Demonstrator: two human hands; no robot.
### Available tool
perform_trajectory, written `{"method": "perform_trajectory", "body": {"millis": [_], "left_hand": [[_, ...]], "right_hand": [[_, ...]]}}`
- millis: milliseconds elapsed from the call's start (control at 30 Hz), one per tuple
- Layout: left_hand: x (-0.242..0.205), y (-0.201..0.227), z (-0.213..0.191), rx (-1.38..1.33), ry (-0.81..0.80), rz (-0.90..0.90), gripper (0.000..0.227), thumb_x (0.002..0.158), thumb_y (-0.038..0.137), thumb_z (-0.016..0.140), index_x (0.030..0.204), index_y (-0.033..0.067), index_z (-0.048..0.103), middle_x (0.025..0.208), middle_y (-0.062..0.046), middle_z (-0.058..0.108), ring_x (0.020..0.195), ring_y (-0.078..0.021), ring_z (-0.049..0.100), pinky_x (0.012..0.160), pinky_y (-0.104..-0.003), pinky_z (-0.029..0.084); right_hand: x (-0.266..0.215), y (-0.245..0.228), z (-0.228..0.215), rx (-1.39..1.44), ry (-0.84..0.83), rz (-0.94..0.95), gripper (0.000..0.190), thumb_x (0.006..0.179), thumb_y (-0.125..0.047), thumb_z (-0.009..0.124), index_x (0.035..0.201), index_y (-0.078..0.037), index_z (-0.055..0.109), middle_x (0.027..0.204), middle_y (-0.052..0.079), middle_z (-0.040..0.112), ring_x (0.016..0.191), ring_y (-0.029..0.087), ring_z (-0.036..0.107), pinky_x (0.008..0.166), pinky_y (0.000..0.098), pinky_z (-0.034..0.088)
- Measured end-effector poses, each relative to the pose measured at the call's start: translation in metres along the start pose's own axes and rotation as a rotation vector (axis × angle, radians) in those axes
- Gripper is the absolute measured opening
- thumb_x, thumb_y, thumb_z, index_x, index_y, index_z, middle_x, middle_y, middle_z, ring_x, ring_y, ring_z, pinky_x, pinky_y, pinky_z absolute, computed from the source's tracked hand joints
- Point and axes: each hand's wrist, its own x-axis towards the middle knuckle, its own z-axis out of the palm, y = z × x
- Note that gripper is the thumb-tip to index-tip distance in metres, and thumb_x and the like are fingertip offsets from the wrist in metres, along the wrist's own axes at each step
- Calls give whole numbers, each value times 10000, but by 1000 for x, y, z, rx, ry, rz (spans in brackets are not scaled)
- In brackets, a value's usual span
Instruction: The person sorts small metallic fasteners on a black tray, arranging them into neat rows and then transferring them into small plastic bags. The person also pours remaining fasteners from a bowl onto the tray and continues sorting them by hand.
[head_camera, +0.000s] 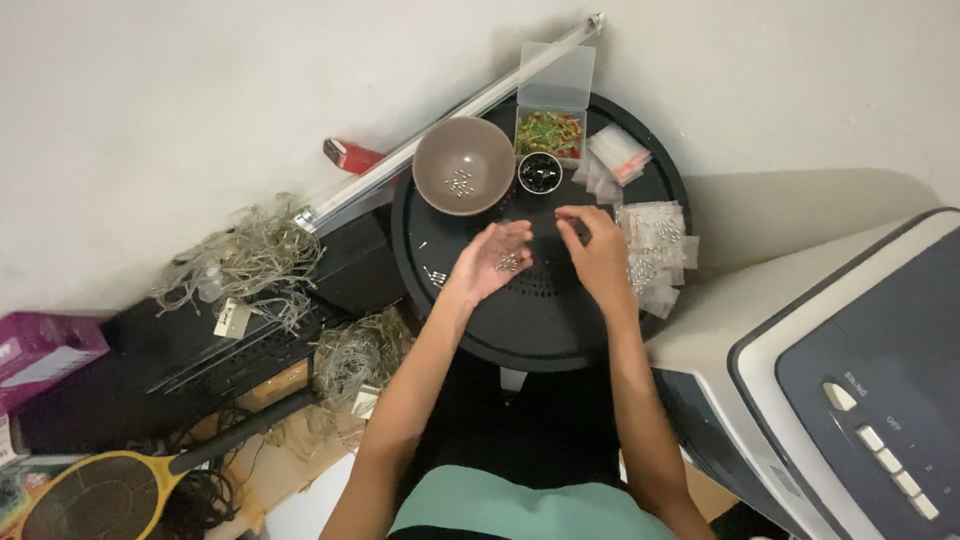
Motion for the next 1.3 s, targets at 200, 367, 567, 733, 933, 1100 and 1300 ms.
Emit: {"method": "perform_trajectory", "body": {"millis": [200,367,567,733,933,1100,1300], "left_hand": [[-4,13,-2,-169,3,58,563,982,473,625,1341,40,645,1182,-166,744,940,-319,746,981,-508,570],[-4,10,2,-171,18,59,557,1000,445,622,1350,12,633,1169,-182,732,922,-323,725,949,-499,575],[-5,13,8,-140,52,53,566,1000,447,627,1365,14,626,1179,-172,734,940,-316,722,967,-490,566],[-3,10,7,-126,56,50,538,1015,439,613,1358,27,640,1184,-158,738,931,-284,722,965,-466,560],[-1,6,-2,-61,51,32,545,993,462,651,1357,56,641,1191,-122,739,935,-253,716,972,-443,563],[-2,1,4,123,73,-1,555,964,479,699,1338,72,649,1186,-112,737,942,-226,728,976,-423,558],[-7,3,21,255,100,-34,526,955,481,707,1288,75,694,1183,-94,747,948,-209,731,1014,-430,537]], "right_hand": [[-7,17,28,-111,-265,121,297,983,-186,719,1247,-51,709,1180,182,677,1130,380,597,958,510,509],[-12,36,57,-305,-267,33,281,980,-222,730,1239,-112,719,1142,81,604,1087,278,530,905,446,447],[-12,43,70,-495,-255,-27,250,932,-160,756,1175,-109,727,1099,68,593,1042,256,526,857,411,435],[-15,42,72,-402,-212,-5,244,923,-129,763,1160,-102,714,1055,82,617,1036,265,550,875,412,440],[-12,32,63,-232,-132,79,121,978,-101,701,1095,-130,694,987,41,686,1016,266,610,899,414,451],[-1,6,39,45,124,126,96,977,-76,731,1056,-104,686,960,88,728,1001,310,653,885,433,521],[-6,-34,28,150,236,34,85,954,-99,777,999,-139,717,940,13,739,957,224,665,847,338,526]]}}
